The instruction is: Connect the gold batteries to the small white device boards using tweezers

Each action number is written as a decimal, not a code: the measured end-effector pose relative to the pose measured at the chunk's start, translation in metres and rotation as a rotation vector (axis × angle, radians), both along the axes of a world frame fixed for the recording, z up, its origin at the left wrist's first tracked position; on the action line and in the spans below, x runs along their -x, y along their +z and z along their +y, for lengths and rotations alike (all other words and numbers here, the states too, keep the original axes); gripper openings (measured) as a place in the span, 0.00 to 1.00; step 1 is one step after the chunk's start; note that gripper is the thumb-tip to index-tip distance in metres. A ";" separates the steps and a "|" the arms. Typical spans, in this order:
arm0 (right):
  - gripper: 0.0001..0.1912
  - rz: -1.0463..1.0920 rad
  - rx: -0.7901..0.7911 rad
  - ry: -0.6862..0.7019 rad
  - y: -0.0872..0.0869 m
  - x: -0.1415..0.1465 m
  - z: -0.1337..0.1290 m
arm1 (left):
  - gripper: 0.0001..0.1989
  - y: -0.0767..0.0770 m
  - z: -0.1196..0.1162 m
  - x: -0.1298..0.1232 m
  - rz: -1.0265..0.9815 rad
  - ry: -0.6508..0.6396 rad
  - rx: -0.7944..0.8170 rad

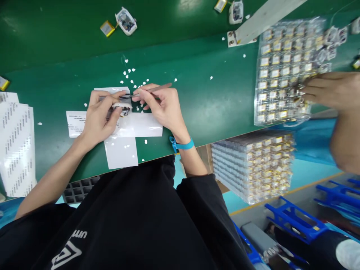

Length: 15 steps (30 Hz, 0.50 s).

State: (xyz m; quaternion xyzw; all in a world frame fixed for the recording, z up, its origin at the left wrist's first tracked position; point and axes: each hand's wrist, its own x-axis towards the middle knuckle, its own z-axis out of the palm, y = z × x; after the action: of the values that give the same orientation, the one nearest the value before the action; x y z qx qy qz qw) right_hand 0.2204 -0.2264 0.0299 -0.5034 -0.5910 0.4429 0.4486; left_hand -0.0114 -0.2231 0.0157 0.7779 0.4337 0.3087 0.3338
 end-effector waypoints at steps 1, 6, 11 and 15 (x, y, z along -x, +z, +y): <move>0.18 0.020 -0.021 -0.026 0.004 -0.001 -0.002 | 0.10 0.007 -0.003 0.001 -0.017 -0.012 -0.024; 0.11 0.103 -0.138 -0.204 0.032 0.001 -0.027 | 0.07 0.066 -0.024 0.010 -0.290 0.152 -0.104; 0.11 -0.086 -0.305 -0.159 0.053 0.014 -0.050 | 0.05 0.071 -0.006 0.010 -0.699 0.418 0.565; 0.10 -0.145 -0.624 -0.079 0.051 0.022 -0.049 | 0.09 0.058 -0.004 0.004 -0.923 0.501 0.893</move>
State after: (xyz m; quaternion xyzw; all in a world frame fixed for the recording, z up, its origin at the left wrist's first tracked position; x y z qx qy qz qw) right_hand 0.1983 -0.2758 0.0806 -0.3944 -0.7087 0.1857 0.5547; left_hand -0.0158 -0.2269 0.0732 0.2310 0.4997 0.4679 0.6914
